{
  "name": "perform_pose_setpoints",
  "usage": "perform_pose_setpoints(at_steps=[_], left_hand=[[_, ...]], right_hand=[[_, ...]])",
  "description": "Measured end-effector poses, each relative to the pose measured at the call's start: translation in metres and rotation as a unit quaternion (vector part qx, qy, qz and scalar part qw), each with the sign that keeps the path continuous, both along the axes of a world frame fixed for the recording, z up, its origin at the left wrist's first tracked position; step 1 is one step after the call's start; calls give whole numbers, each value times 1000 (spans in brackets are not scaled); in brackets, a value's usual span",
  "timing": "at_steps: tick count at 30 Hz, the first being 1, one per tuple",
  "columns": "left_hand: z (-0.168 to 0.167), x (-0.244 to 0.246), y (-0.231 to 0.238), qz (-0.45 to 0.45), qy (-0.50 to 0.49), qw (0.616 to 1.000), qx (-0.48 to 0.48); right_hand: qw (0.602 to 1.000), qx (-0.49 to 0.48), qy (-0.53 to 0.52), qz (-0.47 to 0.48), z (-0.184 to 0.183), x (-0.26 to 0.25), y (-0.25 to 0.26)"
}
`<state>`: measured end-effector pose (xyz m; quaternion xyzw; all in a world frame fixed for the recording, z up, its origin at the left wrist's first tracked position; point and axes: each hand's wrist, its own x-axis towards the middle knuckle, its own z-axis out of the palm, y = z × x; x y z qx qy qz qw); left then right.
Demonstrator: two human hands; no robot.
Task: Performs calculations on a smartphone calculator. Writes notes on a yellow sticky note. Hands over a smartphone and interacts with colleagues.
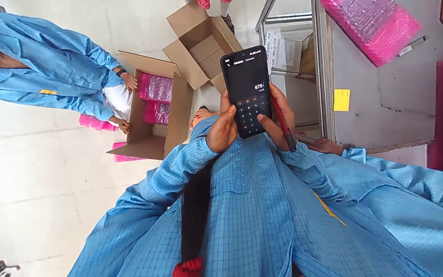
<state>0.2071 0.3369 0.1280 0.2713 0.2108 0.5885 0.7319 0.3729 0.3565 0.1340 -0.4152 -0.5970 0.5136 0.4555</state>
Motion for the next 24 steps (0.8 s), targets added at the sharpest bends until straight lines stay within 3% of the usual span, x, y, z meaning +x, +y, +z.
perform_pose_setpoints(at_steps=[16,21,24], left_hand=[[0,2,-3,25,32,999,5],[0,-1,-2,14,15,1000,5],[0,-2,-2,10,17,1000,7]], right_hand=[[993,63,-99,-8,-2,-8,0],[999,31,3,33,-5,0,2],[999,35,11,36,-6,3,3]])
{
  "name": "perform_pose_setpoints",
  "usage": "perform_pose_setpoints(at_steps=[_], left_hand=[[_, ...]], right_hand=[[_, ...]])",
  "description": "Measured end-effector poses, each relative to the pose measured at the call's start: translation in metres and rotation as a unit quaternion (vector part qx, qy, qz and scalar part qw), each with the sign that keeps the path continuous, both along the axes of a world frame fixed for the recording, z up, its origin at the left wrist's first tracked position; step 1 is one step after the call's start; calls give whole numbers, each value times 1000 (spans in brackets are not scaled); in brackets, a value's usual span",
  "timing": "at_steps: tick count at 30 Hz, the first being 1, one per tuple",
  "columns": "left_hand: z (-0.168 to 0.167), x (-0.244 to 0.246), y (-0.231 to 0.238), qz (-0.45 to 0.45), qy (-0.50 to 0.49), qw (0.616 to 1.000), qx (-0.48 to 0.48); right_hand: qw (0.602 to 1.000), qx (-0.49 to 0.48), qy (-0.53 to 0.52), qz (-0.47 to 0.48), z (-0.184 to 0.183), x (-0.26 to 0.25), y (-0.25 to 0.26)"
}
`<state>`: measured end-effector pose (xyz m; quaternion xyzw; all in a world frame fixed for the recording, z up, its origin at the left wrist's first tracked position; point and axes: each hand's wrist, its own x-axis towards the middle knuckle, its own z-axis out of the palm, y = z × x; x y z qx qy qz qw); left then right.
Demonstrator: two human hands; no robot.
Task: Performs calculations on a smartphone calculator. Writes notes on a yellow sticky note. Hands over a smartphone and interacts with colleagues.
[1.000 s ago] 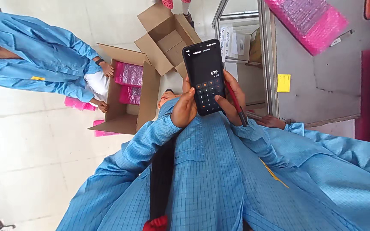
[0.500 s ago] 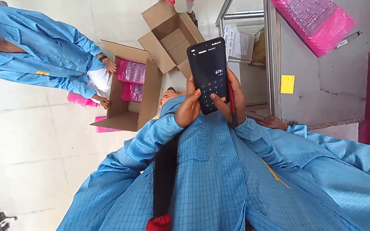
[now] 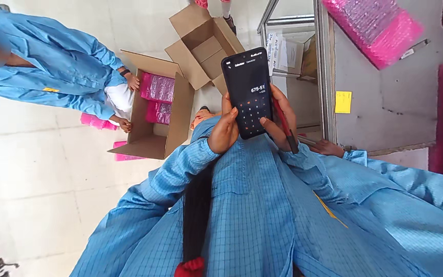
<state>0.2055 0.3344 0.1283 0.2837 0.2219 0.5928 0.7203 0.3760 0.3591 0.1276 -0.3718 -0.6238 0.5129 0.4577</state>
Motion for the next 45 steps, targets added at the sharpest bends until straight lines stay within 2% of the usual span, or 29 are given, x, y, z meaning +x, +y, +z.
perform_pose_setpoints(at_steps=[3,13,19,24,28,31,34,36,39,41,43,45], left_hand=[[0,-1,0,-5,-4,1000,0],[0,-4,-1,-21,-31,999,-18],[-1,-7,-5,5,-45,998,-37],[4,-19,-15,80,-83,989,-88],[12,-58,-32,210,-132,964,-92],[16,-106,-60,391,-83,912,-90],[16,-170,-114,545,12,836,-70],[19,-212,-156,630,83,771,-44],[23,-256,-210,759,133,635,-44],[26,-273,-239,820,143,550,-64],[27,-288,-260,859,140,484,-90],[24,-299,-275,874,112,460,-107]], right_hand=[[999,14,-25,-15,-1,-2,-1],[1000,-11,9,-8,-1,1,-2],[1000,-8,7,16,-1,-2,1],[1000,-15,15,1,-6,-12,5],[996,-77,31,21,-13,-26,13],[988,-133,20,76,-22,-44,15],[976,-162,6,147,-19,-67,2],[971,-151,3,184,-16,-85,-11],[969,-104,-2,224,-14,-103,-26],[971,-78,-19,226,-12,-112,-33],[974,-73,-31,214,-10,-122,-41],[976,-76,-40,200,-7,-134,-51]])
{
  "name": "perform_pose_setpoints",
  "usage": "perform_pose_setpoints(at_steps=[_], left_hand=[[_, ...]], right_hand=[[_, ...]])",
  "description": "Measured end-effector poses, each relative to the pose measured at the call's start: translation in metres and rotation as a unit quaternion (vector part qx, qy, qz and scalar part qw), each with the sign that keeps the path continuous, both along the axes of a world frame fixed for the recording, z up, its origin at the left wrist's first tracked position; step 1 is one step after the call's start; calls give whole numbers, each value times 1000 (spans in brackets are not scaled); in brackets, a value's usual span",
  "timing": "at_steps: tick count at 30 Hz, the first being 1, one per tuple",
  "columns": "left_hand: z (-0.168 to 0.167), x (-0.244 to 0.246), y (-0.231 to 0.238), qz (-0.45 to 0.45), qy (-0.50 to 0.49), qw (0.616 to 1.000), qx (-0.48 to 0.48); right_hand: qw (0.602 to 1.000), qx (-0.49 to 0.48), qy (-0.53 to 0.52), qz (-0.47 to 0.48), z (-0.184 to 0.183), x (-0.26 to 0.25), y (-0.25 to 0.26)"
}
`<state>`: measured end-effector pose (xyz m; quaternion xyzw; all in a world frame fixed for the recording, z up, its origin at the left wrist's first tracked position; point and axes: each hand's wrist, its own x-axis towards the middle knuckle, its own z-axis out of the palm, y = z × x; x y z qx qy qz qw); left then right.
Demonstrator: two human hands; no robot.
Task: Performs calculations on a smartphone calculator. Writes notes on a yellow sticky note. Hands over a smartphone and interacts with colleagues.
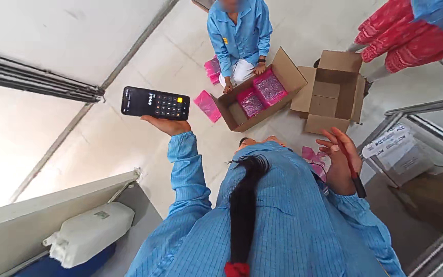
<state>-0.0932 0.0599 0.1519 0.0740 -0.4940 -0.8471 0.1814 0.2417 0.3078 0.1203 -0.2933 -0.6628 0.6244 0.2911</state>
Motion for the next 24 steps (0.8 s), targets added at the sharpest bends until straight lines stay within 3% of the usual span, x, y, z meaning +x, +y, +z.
perform_pose_setpoints(at_steps=[7,12,18,24], left_hand=[[-12,-37,-53,-96,-5,995,38],[-10,-68,-81,-130,-2,992,0],[-20,-79,-63,-191,-11,981,40],[-23,-43,-26,-319,-52,945,49]], right_hand=[[997,0,-7,72,7,-75,-69],[998,25,-5,63,7,-98,-109],[993,119,-8,-6,4,-89,-125],[984,178,9,3,6,-96,-141]])
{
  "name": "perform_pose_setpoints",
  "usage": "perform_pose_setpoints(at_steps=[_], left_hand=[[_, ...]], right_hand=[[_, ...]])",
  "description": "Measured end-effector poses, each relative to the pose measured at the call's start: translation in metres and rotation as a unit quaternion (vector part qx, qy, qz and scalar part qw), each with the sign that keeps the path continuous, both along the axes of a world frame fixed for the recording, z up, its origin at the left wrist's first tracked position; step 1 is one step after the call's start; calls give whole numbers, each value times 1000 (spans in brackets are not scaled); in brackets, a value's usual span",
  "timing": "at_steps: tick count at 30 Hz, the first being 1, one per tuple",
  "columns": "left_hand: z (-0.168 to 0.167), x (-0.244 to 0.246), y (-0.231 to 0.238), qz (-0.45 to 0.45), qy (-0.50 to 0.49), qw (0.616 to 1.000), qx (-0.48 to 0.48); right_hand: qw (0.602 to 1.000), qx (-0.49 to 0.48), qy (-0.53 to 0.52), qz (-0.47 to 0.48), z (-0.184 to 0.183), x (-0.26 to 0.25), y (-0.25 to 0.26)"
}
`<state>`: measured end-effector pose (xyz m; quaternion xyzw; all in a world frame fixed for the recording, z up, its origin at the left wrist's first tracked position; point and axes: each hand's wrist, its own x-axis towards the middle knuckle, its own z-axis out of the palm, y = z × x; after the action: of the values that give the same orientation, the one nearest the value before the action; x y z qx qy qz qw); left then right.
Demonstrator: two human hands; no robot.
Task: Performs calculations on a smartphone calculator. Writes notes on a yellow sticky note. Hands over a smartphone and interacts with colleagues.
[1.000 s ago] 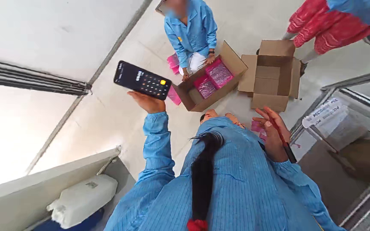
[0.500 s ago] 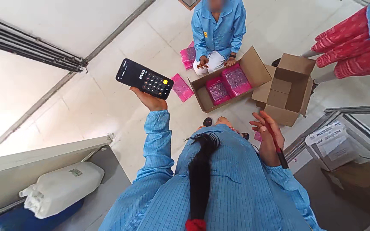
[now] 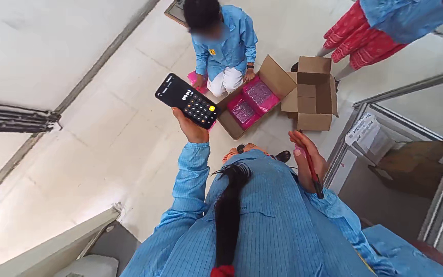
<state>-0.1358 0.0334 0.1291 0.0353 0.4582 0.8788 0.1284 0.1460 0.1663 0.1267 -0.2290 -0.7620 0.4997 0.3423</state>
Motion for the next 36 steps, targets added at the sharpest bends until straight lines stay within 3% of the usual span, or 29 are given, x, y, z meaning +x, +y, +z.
perform_pose_setpoints(at_steps=[5,11,21,26,30,33,36], left_hand=[[1,55,48,-196,-15,980,-8],[17,118,105,-400,-39,916,7],[13,232,181,-598,-110,792,-53],[12,274,231,-660,-87,742,-78],[14,303,270,-677,-65,728,-86],[15,325,295,-665,-65,737,-97],[13,343,318,-649,-53,753,-96]], right_hand=[[998,2,-3,-60,0,11,-7],[982,33,-23,-184,-14,46,4],[857,5,-92,-507,-42,160,61],[744,-49,-203,-635,-74,275,122],[664,-133,-219,-702,-101,375,166],[636,-122,-145,-748,-125,432,188],[651,-210,-31,-729,-130,471,213]])
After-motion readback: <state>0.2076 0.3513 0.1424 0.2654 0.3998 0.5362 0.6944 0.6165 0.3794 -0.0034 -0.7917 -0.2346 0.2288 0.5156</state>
